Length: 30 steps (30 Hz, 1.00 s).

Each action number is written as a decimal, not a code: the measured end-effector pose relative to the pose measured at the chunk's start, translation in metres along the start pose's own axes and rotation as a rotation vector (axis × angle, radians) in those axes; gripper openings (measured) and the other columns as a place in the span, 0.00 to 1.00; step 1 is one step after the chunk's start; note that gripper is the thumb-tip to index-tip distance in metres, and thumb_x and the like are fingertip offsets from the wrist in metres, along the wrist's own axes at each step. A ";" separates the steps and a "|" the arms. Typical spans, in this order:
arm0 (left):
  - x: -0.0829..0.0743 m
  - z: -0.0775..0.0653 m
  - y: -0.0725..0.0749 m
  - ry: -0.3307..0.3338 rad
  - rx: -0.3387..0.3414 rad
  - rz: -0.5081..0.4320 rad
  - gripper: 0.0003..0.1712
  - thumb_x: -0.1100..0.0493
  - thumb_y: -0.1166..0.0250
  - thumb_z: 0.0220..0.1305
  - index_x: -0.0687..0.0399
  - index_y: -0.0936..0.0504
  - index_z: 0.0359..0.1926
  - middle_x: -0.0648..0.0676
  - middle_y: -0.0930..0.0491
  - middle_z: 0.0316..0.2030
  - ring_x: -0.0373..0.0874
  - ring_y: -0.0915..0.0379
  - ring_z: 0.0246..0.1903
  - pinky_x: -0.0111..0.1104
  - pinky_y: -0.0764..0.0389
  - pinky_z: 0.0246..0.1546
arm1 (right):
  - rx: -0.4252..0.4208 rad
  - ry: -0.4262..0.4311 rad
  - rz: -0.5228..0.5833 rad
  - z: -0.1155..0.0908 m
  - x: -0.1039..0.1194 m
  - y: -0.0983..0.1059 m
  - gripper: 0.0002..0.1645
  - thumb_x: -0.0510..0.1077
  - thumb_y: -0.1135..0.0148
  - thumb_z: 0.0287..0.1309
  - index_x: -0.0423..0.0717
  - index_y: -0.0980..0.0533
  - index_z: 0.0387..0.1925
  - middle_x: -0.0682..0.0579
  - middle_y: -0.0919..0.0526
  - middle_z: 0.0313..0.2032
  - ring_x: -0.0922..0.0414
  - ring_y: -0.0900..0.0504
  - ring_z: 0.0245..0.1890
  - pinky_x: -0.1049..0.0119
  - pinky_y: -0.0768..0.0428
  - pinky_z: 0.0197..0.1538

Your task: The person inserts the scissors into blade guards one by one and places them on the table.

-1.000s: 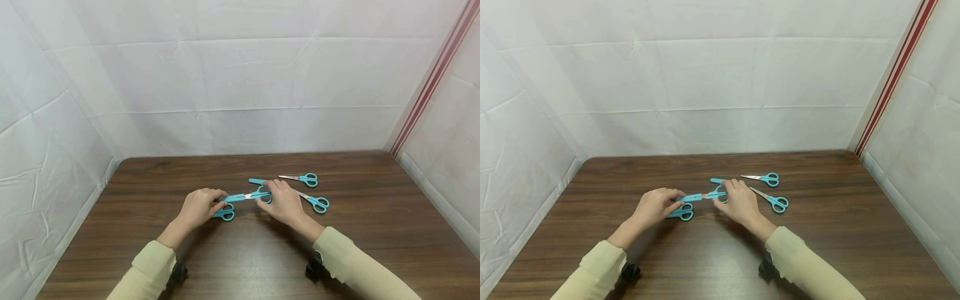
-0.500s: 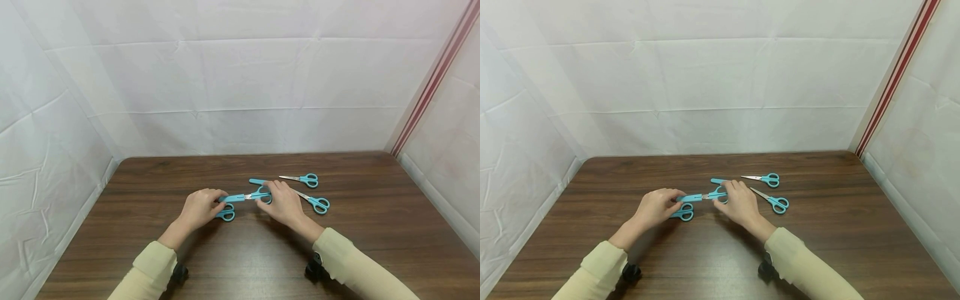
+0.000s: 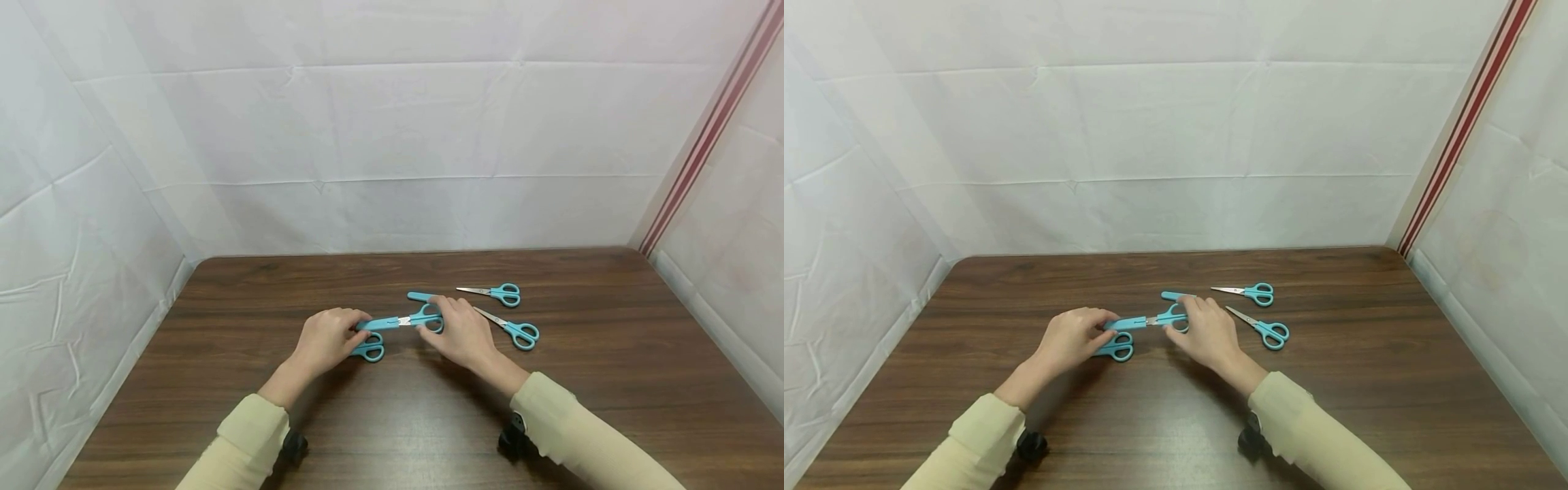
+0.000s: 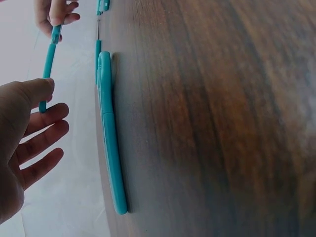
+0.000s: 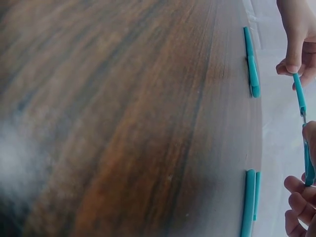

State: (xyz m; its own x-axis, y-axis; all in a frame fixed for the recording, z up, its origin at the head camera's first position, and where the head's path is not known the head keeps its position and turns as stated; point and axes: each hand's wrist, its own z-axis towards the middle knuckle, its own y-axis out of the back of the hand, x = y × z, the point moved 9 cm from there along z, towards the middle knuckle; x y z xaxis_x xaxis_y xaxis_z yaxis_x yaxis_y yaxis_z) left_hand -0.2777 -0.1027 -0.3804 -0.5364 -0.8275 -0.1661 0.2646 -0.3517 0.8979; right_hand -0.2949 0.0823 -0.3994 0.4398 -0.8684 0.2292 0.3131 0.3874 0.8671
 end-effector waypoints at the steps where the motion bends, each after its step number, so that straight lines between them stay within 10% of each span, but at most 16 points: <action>1: 0.000 0.000 0.000 0.001 -0.004 0.003 0.10 0.52 0.31 0.53 0.44 0.16 0.38 0.42 0.18 0.28 0.32 0.27 0.24 0.25 0.30 0.20 | 0.003 -0.002 0.004 0.000 0.000 0.000 0.30 0.63 0.40 0.51 0.50 0.26 0.50 0.56 0.20 0.32 0.60 0.29 0.26 0.70 0.35 0.23; 30: 0.001 -0.002 0.003 -0.002 -0.056 -0.006 0.08 0.53 0.32 0.54 0.45 0.18 0.36 0.42 0.22 0.24 0.31 0.32 0.18 0.23 0.34 0.17 | 0.058 0.009 0.017 0.000 -0.001 0.001 0.32 0.64 0.39 0.49 0.51 0.27 0.52 0.61 0.35 0.15 0.64 0.39 0.14 0.70 0.41 0.17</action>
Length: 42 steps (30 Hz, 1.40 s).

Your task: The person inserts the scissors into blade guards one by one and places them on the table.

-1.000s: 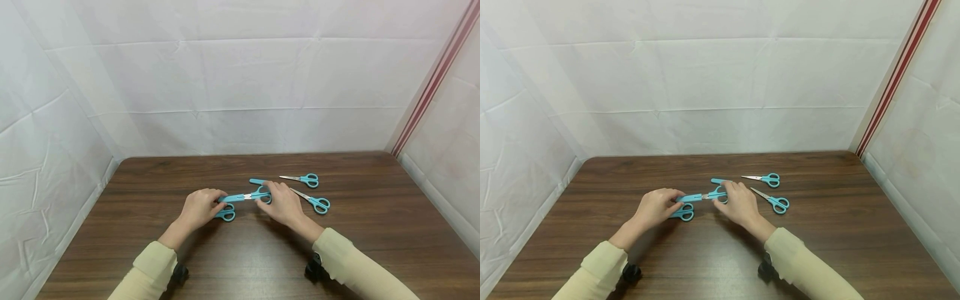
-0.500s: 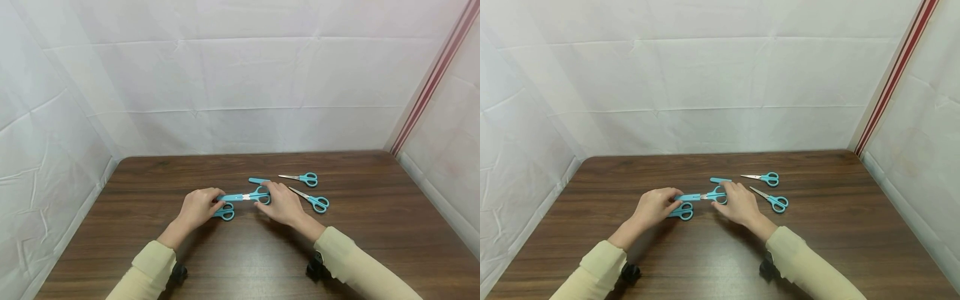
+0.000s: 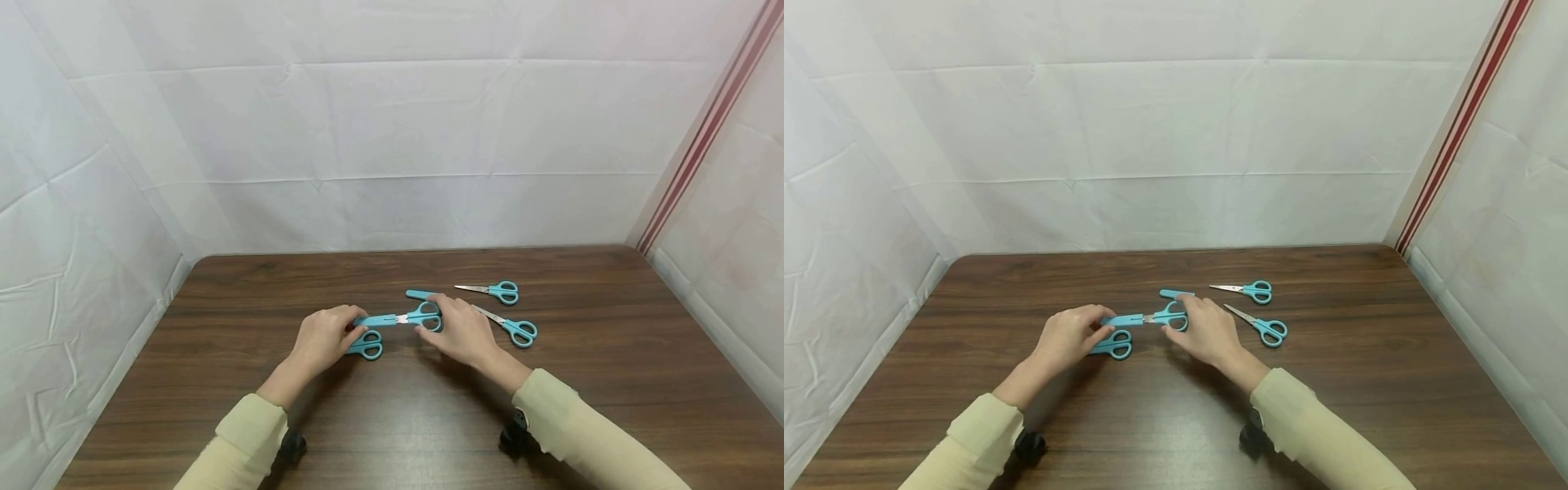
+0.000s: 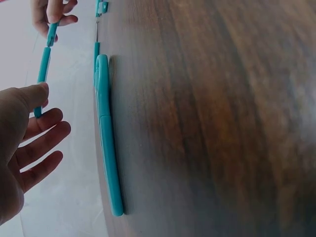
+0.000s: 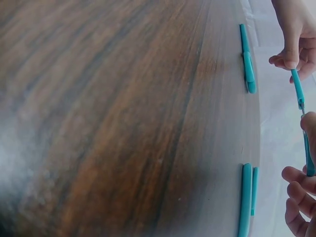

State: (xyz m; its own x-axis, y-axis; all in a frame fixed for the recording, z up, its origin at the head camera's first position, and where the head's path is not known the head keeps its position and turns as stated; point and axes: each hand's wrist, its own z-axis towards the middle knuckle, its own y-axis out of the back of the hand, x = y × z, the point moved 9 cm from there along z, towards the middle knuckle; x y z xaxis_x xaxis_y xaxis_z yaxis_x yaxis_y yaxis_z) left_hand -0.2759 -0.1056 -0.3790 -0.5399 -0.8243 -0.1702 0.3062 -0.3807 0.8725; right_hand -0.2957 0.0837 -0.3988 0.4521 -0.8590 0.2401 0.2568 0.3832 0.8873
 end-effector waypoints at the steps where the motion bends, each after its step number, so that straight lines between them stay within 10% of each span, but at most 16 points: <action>1: 0.000 0.000 0.000 -0.003 -0.006 -0.002 0.08 0.53 0.32 0.54 0.45 0.18 0.36 0.42 0.22 0.24 0.31 0.31 0.18 0.23 0.34 0.17 | 0.001 -0.001 -0.001 0.000 0.000 0.000 0.32 0.64 0.39 0.49 0.51 0.27 0.51 0.61 0.35 0.15 0.64 0.39 0.14 0.70 0.41 0.17; 42: -0.014 0.002 0.003 -0.027 -0.093 -0.077 0.09 0.55 0.31 0.53 0.48 0.18 0.37 0.44 0.24 0.23 0.34 0.29 0.18 0.24 0.34 0.16 | -0.083 -0.085 0.078 -0.002 -0.004 0.006 0.27 0.59 0.37 0.48 0.52 0.26 0.49 0.60 0.24 0.21 0.66 0.37 0.13 0.71 0.38 0.15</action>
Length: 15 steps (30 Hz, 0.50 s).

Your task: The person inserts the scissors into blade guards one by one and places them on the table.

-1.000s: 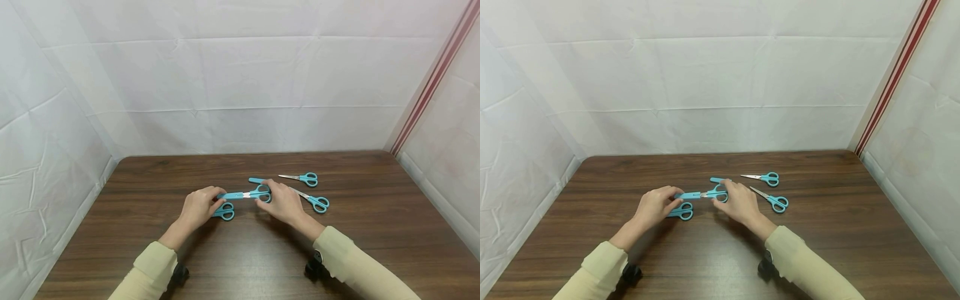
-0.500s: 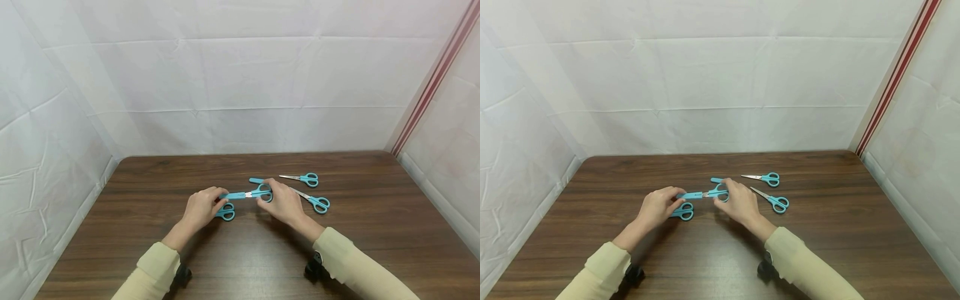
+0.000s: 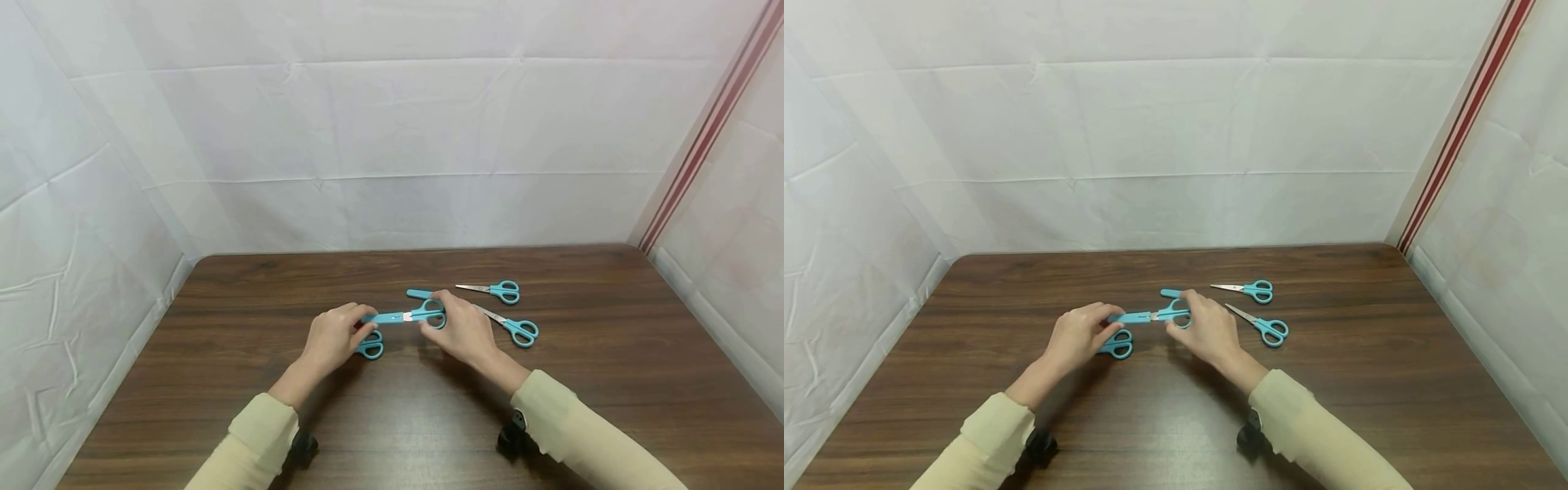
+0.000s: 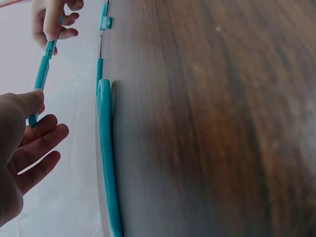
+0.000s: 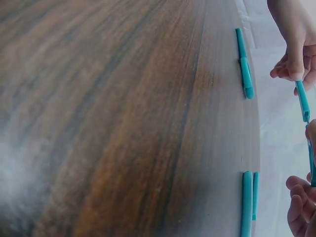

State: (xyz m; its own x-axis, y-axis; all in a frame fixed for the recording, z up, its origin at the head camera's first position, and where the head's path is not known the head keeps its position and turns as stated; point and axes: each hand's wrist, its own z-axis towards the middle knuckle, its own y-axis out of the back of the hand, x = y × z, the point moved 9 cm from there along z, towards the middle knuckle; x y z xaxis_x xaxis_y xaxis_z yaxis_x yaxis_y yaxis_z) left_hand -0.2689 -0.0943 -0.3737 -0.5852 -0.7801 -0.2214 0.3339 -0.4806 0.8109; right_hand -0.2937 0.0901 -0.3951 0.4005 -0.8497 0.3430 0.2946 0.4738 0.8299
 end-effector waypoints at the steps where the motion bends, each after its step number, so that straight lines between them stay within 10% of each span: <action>1: 0.000 0.000 0.000 0.001 0.001 0.002 0.09 0.55 0.31 0.53 0.47 0.18 0.37 0.44 0.24 0.23 0.34 0.29 0.18 0.24 0.34 0.16 | -0.002 0.001 0.002 0.000 0.000 0.000 0.27 0.59 0.37 0.48 0.52 0.26 0.49 0.60 0.25 0.20 0.66 0.37 0.13 0.71 0.38 0.15; 15: -0.005 0.005 0.001 0.023 0.007 0.015 0.08 0.55 0.31 0.53 0.46 0.17 0.36 0.42 0.25 0.22 0.33 0.31 0.17 0.24 0.36 0.15 | -0.003 -0.018 0.034 0.000 -0.003 0.001 0.26 0.57 0.37 0.49 0.51 0.26 0.49 0.60 0.25 0.19 0.66 0.37 0.11 0.70 0.39 0.14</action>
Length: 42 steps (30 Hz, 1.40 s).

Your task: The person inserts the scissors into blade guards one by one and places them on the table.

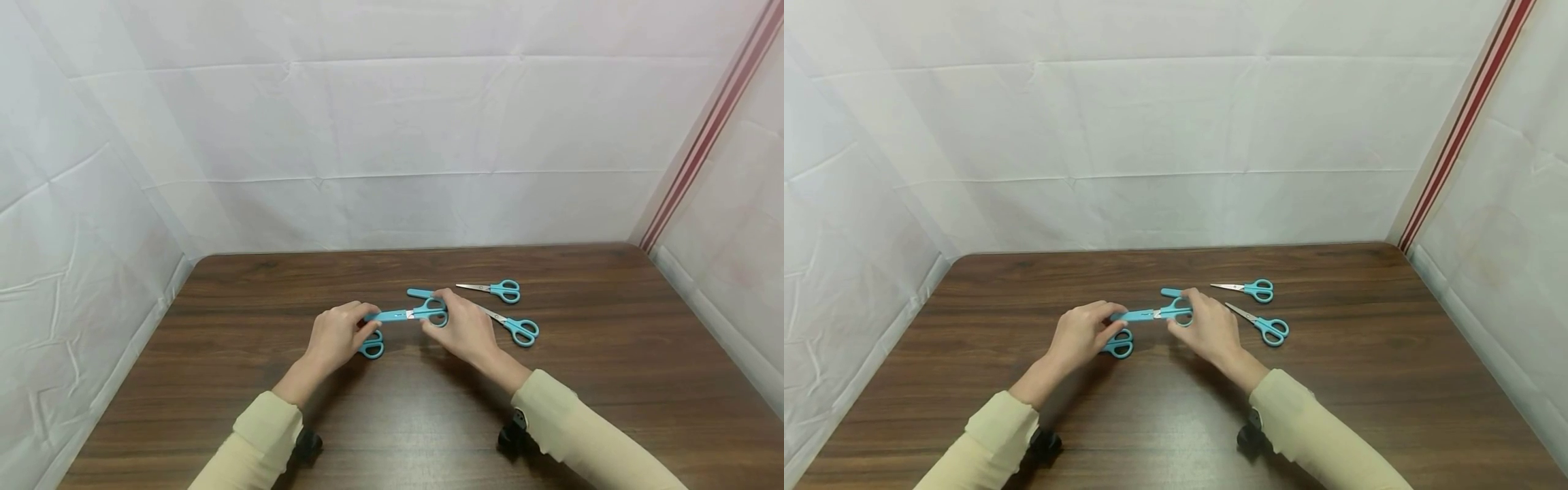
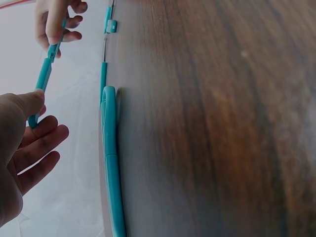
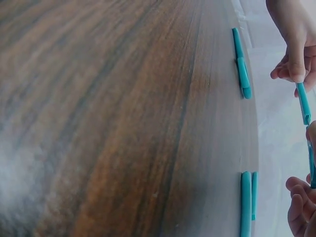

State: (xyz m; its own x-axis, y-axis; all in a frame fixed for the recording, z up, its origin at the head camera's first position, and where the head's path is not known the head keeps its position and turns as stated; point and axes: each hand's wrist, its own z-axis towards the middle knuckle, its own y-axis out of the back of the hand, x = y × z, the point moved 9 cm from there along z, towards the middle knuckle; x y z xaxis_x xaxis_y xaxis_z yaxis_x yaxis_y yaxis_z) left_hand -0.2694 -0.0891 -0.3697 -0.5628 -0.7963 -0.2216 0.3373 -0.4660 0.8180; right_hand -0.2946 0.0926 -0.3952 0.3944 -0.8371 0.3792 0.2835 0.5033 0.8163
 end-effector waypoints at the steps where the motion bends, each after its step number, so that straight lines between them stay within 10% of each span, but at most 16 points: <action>1: 0.000 0.000 0.000 0.000 -0.001 0.002 0.08 0.55 0.31 0.53 0.46 0.17 0.36 0.42 0.25 0.22 0.34 0.31 0.17 0.24 0.36 0.15 | 0.001 0.000 0.000 0.000 0.000 0.000 0.26 0.57 0.37 0.49 0.51 0.26 0.49 0.60 0.25 0.20 0.66 0.37 0.12 0.71 0.39 0.14; 42: -0.002 0.005 0.001 0.016 -0.023 -0.008 0.09 0.55 0.29 0.51 0.46 0.16 0.36 0.42 0.25 0.21 0.33 0.34 0.16 0.24 0.39 0.13 | -0.015 0.015 0.007 0.002 0.005 0.002 0.27 0.58 0.37 0.49 0.50 0.26 0.49 0.55 0.19 0.25 0.66 0.35 0.13 0.71 0.37 0.16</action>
State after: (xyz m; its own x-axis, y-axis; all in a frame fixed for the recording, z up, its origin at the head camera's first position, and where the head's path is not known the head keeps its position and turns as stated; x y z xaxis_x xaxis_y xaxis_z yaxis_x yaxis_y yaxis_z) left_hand -0.2717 -0.0864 -0.3661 -0.5536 -0.7985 -0.2365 0.3501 -0.4808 0.8039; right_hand -0.2939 0.0891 -0.3907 0.4091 -0.8305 0.3781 0.2941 0.5122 0.8069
